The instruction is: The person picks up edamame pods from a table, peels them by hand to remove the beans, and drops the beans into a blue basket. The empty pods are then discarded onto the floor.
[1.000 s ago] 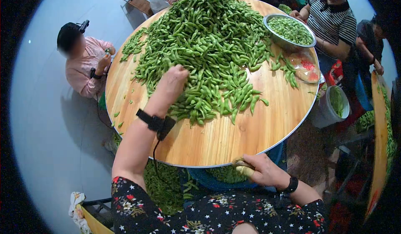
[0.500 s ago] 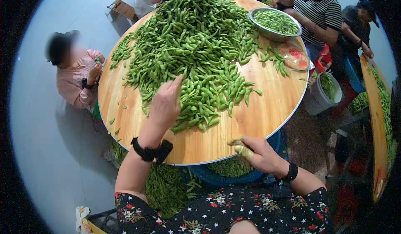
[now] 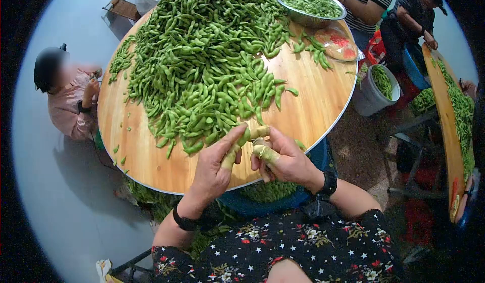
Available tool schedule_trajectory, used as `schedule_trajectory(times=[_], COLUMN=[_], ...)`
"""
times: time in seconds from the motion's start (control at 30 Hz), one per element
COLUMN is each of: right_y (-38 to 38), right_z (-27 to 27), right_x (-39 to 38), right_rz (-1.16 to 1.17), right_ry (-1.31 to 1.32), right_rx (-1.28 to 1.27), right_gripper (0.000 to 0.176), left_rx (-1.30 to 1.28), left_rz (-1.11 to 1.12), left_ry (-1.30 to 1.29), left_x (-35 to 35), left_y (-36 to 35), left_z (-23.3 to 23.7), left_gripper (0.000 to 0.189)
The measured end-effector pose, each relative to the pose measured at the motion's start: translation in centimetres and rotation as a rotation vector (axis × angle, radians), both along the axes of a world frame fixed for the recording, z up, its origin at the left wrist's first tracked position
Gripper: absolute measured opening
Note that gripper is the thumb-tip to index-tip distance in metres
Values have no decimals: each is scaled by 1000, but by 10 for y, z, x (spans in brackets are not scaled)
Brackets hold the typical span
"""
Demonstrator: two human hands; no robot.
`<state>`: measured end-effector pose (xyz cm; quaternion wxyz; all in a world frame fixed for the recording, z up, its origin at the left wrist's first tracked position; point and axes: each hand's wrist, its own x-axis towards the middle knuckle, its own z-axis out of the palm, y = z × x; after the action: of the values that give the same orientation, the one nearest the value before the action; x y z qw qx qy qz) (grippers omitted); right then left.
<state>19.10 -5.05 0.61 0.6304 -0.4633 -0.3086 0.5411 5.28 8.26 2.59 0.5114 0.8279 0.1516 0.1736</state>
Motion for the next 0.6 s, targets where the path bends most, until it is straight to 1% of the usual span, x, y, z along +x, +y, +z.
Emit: schedule_trajectory(times=[0.07,0.13,0.2,0.23,0.3,0.33,0.4,0.43,0.47,0.53,0.6], right_y=[-3,-6,-11,-15,-25,-30,-43,-43,-44,-42,-44], right_z=[1,3,2,5,11,10,6,1,-4,-11,-11], right_x=[0,0,0,0,0,-1,-8,-16,-15,-8,-6], right_rz=[14,28,58,59,137,139,270,188,190,285,267], right_ry=[6,12,4,9,-60,-53,231,375,381,598,553], right_rx=[-5,-8,18,13,47,41,-24,-41,-45,-59,-84], right_gripper=[31,30,28,28,26,26,24,22,22,21,21], left_rx=[-11,15,49,182,487,481,75,-336,-340,-1449,-1407], left_rz=[12,-13,-19,-15,-36,-36,-67,-72,-68,-158,-156], left_ry=[0,-45,-34,-63,-114,-107,-104,45,49,-125,-135], left_x=[-3,-5,-8,-9,-16,-22,-32,-34,-34,-31,-30], left_y=[-5,-10,-15,-20,-32,-40,-57,-55,-54,-51,-56], left_z=[-3,-4,-3,-2,6,6,4,3,-4,-30,-34], left_gripper=[46,47,47,47,45,45,41,39,39,39,38])
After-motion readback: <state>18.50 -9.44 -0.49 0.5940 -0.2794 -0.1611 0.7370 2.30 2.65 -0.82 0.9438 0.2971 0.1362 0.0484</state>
